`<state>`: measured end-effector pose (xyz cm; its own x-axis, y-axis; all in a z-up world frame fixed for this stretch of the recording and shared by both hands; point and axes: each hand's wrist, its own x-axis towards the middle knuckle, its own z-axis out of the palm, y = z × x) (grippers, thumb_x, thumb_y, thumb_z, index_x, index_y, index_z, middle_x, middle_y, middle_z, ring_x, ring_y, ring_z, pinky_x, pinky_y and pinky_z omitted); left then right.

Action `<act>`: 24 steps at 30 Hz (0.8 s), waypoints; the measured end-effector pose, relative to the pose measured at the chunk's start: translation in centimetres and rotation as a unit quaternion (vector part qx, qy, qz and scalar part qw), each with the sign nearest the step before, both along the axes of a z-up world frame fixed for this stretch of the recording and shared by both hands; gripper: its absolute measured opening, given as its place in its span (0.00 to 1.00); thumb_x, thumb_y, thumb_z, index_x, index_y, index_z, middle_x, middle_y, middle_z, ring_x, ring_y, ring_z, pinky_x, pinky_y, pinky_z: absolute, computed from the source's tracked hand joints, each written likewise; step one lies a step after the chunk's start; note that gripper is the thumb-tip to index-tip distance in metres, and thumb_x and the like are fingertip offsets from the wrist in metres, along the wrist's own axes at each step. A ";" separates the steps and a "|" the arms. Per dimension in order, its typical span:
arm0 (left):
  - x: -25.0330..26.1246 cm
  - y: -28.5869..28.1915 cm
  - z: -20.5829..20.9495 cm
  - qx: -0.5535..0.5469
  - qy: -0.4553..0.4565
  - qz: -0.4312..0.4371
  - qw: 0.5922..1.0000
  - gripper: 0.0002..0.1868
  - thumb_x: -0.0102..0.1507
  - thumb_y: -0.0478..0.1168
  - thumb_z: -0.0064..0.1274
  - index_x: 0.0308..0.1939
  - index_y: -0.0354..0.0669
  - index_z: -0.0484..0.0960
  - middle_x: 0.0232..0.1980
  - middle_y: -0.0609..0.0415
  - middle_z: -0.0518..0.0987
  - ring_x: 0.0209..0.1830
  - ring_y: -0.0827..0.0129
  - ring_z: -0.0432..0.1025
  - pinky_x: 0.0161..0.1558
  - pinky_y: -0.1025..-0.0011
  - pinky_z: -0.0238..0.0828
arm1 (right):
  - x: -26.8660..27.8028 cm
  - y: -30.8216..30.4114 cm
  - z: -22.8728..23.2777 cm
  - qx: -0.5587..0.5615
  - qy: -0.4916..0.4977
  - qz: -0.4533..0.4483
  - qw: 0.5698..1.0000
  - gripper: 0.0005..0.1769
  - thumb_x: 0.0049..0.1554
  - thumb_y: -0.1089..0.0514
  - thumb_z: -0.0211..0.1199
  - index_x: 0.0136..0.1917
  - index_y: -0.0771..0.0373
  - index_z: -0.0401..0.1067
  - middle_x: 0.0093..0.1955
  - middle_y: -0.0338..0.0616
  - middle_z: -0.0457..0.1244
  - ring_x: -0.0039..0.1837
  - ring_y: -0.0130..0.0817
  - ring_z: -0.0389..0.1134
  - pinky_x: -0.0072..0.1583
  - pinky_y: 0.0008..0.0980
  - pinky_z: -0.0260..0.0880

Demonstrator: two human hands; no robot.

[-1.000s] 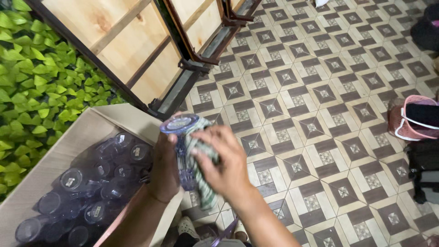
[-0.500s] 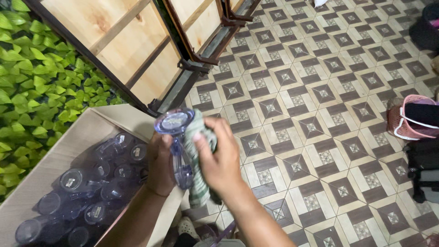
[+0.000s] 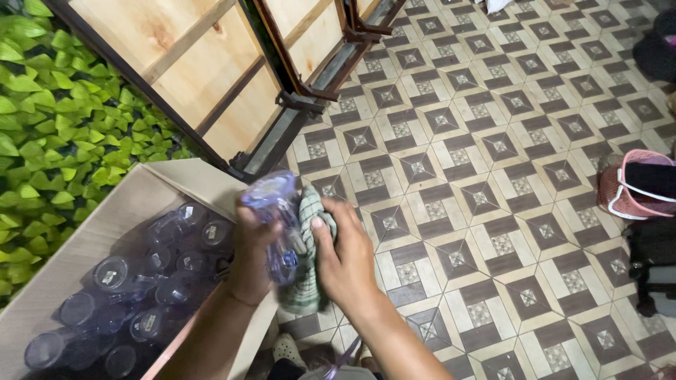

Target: The person wipes clear plastic cups with a green and white checkered cloth. They pick up each cup from a cardboard box, wipe the exterior surfaces, and place the cleaned cups into a brown plastic dish rack.

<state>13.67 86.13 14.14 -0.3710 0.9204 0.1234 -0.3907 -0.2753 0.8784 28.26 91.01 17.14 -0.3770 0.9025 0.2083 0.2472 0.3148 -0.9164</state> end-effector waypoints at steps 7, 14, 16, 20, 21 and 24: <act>1.7 -0.5 1.6 -0.032 0.148 -0.013 0.988 0.35 0.63 0.49 0.55 0.68 0.32 0.68 0.62 0.50 0.76 0.63 0.69 0.70 0.66 0.72 0.68 | -0.4 1.9 1.2 0.065 -0.018 -0.010 0.998 0.17 0.62 0.61 0.58 0.64 0.64 0.69 0.61 0.55 0.67 0.62 0.54 0.70 0.60 0.43 0.69; 1.5 -0.6 0.6 -0.023 0.110 0.138 0.984 0.38 0.61 0.54 0.66 0.64 0.33 0.69 0.56 0.52 0.77 0.55 0.72 0.72 0.58 0.72 0.72 | 0.9 -1.1 1.0 0.276 -0.039 -0.016 0.960 0.18 0.61 0.61 0.59 0.64 0.64 0.67 0.63 0.54 0.65 0.64 0.54 0.68 0.64 0.52 0.59; 1.9 -1.1 0.4 -0.020 0.187 0.105 0.976 0.40 0.58 0.56 0.67 0.64 0.34 0.70 0.56 0.53 0.79 0.56 0.73 0.75 0.59 0.73 0.74 | 0.6 0.1 0.5 0.182 -0.025 -0.009 0.983 0.16 0.62 0.61 0.58 0.63 0.64 0.70 0.61 0.53 0.67 0.63 0.52 0.70 0.63 0.48 0.64; 2.8 -1.4 0.6 -0.031 0.157 0.057 0.985 0.41 0.54 0.52 0.71 0.62 0.32 0.71 0.55 0.52 0.79 0.54 0.72 0.76 0.57 0.73 0.76 | 0.4 4.0 0.7 -0.135 0.009 0.050 0.990 0.13 0.63 0.57 0.56 0.59 0.60 0.75 0.53 0.50 0.72 0.56 0.48 0.74 0.58 0.40 0.72; 3.1 -1.4 0.8 -0.021 0.165 0.064 0.984 0.39 0.55 0.51 0.71 0.62 0.32 0.71 0.55 0.53 0.79 0.54 0.73 0.75 0.57 0.73 0.75 | 0.3 4.3 0.9 -0.213 0.016 0.064 0.975 0.14 0.63 0.56 0.56 0.59 0.60 0.76 0.51 0.50 0.73 0.55 0.49 0.74 0.57 0.40 0.73; 2.9 -0.8 1.6 -0.043 0.124 0.134 0.982 0.35 0.56 0.48 0.69 0.60 0.33 0.74 0.52 0.53 0.81 0.51 0.73 0.76 0.54 0.74 0.76 | 0.4 0.9 0.9 0.100 0.017 0.005 0.995 0.16 0.63 0.60 0.57 0.63 0.61 0.72 0.62 0.50 0.68 0.64 0.46 0.70 0.65 0.40 0.68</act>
<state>16.53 85.35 15.77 -0.5704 0.8045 0.1658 -0.0860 -0.2592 0.9620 28.69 91.96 18.09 -0.3752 0.8379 0.3964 0.2142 0.4945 -0.8424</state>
